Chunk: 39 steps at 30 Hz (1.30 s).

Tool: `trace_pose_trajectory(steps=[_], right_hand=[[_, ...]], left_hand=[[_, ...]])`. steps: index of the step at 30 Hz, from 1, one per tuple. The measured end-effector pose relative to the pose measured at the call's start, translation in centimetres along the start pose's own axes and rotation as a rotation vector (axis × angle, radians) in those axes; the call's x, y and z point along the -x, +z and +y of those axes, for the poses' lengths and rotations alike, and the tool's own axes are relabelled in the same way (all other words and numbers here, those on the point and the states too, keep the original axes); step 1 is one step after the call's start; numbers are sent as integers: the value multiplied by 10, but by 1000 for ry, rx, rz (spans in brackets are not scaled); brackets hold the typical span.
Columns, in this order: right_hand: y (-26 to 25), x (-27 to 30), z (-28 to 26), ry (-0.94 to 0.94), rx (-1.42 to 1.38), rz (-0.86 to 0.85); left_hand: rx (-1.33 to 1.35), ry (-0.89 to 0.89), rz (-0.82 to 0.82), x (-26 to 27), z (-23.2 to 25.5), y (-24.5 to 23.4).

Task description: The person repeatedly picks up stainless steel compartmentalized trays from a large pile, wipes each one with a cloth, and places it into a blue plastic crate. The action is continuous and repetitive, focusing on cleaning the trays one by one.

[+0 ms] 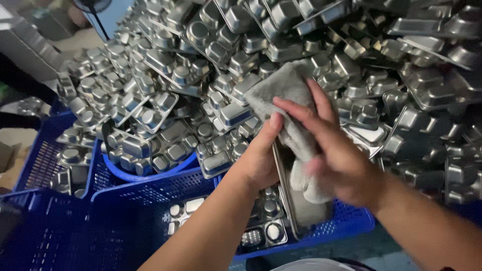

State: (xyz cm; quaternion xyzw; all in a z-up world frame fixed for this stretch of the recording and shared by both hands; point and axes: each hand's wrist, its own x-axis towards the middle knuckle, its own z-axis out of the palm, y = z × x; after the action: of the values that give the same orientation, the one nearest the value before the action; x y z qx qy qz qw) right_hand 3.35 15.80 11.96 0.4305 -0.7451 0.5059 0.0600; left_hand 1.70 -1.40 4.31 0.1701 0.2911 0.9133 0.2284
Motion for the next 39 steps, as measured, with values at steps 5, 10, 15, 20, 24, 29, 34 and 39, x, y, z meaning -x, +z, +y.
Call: trace_pose_trajectory(steps=[5, 10, 15, 20, 24, 29, 34, 39], right_hand=[[-10, -18, 0, 219, -753, 246], [-1, 29, -16, 102, 58, 71], [-8, 66, -14, -288, 593, -42], [-69, 55, 41, -285, 525, -73], [-94, 68, 47, 41, 655, -34], [-95, 84, 43, 354, 252, -3], [-87, 127, 56, 18, 648, 180], [-84, 132, 76, 847, -495, 442]], left_hand=[[-159, 129, 14, -16, 6, 33], [-216, 299, 209, -19, 22, 52], [-256, 450, 307, -9, 33, 72], [-297, 436, 183, 1, 20, 104], [-479, 387, 340, 4, 13, 126], [-415, 337, 425, 11, 2, 145], [-256, 494, 387, 18, 22, 133], [-394, 394, 333, 22, -2, 108]])
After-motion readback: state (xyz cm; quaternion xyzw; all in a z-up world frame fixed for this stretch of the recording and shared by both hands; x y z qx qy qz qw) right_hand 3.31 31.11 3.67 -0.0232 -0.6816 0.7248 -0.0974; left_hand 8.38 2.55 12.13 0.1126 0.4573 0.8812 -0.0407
